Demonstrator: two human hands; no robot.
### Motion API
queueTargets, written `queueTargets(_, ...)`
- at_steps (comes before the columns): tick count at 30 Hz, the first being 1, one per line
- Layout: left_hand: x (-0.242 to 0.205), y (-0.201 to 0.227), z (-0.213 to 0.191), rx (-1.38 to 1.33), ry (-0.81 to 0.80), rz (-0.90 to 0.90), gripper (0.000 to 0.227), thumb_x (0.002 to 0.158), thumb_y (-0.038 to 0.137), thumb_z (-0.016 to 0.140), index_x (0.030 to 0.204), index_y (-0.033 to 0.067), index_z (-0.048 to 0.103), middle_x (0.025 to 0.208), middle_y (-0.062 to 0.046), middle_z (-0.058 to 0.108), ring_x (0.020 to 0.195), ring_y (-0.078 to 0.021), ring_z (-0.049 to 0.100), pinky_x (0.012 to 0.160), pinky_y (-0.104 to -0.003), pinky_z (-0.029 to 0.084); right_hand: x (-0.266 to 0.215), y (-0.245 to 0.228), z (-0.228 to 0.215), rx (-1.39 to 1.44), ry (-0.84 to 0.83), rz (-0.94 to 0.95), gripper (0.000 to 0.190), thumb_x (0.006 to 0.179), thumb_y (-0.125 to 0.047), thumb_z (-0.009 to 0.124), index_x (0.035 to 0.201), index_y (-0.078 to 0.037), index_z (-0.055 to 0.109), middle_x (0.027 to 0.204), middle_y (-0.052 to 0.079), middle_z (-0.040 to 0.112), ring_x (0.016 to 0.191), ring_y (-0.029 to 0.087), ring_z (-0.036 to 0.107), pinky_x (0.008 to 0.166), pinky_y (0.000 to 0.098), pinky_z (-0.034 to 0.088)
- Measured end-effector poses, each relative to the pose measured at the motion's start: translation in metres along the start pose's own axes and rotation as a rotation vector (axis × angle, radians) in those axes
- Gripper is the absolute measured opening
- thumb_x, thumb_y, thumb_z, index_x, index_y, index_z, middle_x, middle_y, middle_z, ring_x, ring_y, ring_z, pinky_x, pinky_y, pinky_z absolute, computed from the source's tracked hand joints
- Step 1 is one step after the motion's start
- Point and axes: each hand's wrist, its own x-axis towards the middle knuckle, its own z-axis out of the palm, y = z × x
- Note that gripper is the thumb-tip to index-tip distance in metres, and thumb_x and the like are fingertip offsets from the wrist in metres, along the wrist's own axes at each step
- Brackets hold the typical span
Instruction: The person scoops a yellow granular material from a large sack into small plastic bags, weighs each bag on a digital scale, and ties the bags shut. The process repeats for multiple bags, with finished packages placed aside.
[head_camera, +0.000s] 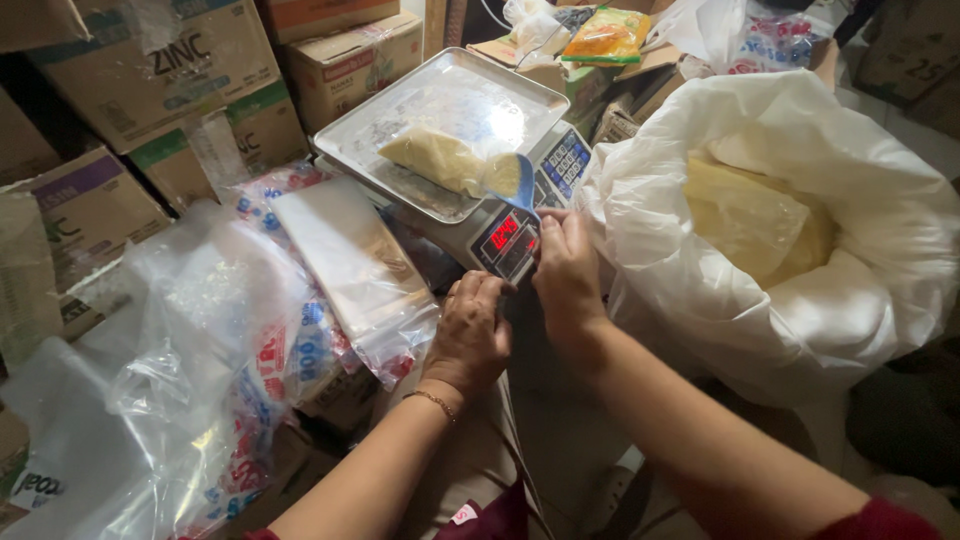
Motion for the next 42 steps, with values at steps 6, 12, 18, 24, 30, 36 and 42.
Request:
queueTargets(6, 0.000, -0.001, 0.002, 0.007, 0.012, -0.011, 0.034, 0.078, 0.003, 0.061, 0.112, 0.0087, 0.064, 0.117, -0.017, 0.060, 0.116, -0.0375, 0.057, 0.104, -0.046, 0.044, 0.026, -0.010, 0.006, -0.271, 0.003, -0.111, 0.022, 0.102, -0.018, 0.052, 0.110, -0.003, 0.064, 0.080, 0.001, 0.059, 0.069, 0.008, 0.053, 0.062, 0.0268, 0.045)
queueTargets(12, 0.000, -0.001, 0.001, -0.005, -0.013, -0.035, 0.035, 0.078, 0.004, 0.062, 0.113, 0.0096, 0.063, 0.118, -0.016, 0.059, 0.118, -0.0370, 0.056, 0.105, -0.046, 0.043, 0.024, -0.028, 0.004, -0.142, 0.011, 0.025, 0.021, 0.102, -0.019, 0.051, 0.112, -0.004, 0.063, 0.077, 0.000, 0.056, 0.064, 0.007, 0.048, 0.057, 0.0261, 0.042)
queueTargets(18, -0.001, 0.001, -0.001, 0.000, -0.026, -0.055, 0.037, 0.078, 0.004, 0.063, 0.114, 0.0103, 0.063, 0.120, -0.016, 0.059, 0.119, -0.0366, 0.055, 0.105, -0.046, 0.043, 0.022, -0.035, 0.004, -0.078, -0.008, 0.102, 0.021, 0.102, -0.020, 0.049, 0.113, -0.006, 0.060, 0.074, -0.002, 0.051, 0.056, 0.007, 0.044, 0.049, 0.0264, 0.038)
queueTargets(24, -0.001, 0.001, -0.001, 0.000, 0.000, -0.030, 0.037, 0.076, 0.003, 0.063, 0.113, 0.0088, 0.063, 0.119, -0.017, 0.059, 0.118, -0.0381, 0.056, 0.104, -0.047, 0.043, 0.015, -0.041, 0.001, 0.040, 0.068, 0.257, 0.019, 0.103, -0.022, 0.047, 0.112, -0.013, 0.060, 0.076, -0.005, 0.051, 0.058, 0.005, 0.045, 0.050, 0.0237, 0.037)
queueTargets(30, -0.001, 0.002, -0.001, -0.003, 0.012, -0.009, 0.033, 0.079, 0.003, 0.062, 0.111, 0.0089, 0.063, 0.117, -0.016, 0.060, 0.116, -0.0371, 0.057, 0.103, -0.046, 0.044, -0.011, -0.043, -0.016, 0.390, 0.148, 0.343, 0.014, 0.105, -0.023, 0.048, 0.111, -0.014, 0.056, 0.076, -0.005, 0.051, 0.060, 0.004, 0.044, 0.051, 0.0238, 0.032)
queueTargets(36, -0.001, 0.005, -0.004, -0.018, -0.021, -0.024, 0.036, 0.076, 0.002, 0.064, 0.112, 0.0093, 0.062, 0.114, -0.015, 0.059, 0.114, -0.0356, 0.057, 0.103, -0.045, 0.044, -0.031, -0.038, -0.032, 0.376, 0.196, 0.305, 0.018, 0.103, -0.024, 0.046, 0.113, -0.014, 0.058, 0.071, -0.003, 0.049, 0.054, 0.006, 0.038, 0.048, 0.0241, 0.031)
queueTargets(42, 0.000, 0.007, -0.005, 0.003, -0.030, -0.025, 0.039, 0.075, 0.003, 0.064, 0.113, 0.0096, 0.061, 0.116, -0.015, 0.059, 0.115, -0.0353, 0.056, 0.103, -0.045, 0.044, -0.034, -0.032, -0.040, 0.344, 0.196, 0.270, 0.017, 0.104, -0.024, 0.048, 0.114, -0.014, 0.057, 0.073, -0.004, 0.052, 0.053, 0.004, 0.040, 0.048, 0.0232, 0.032)
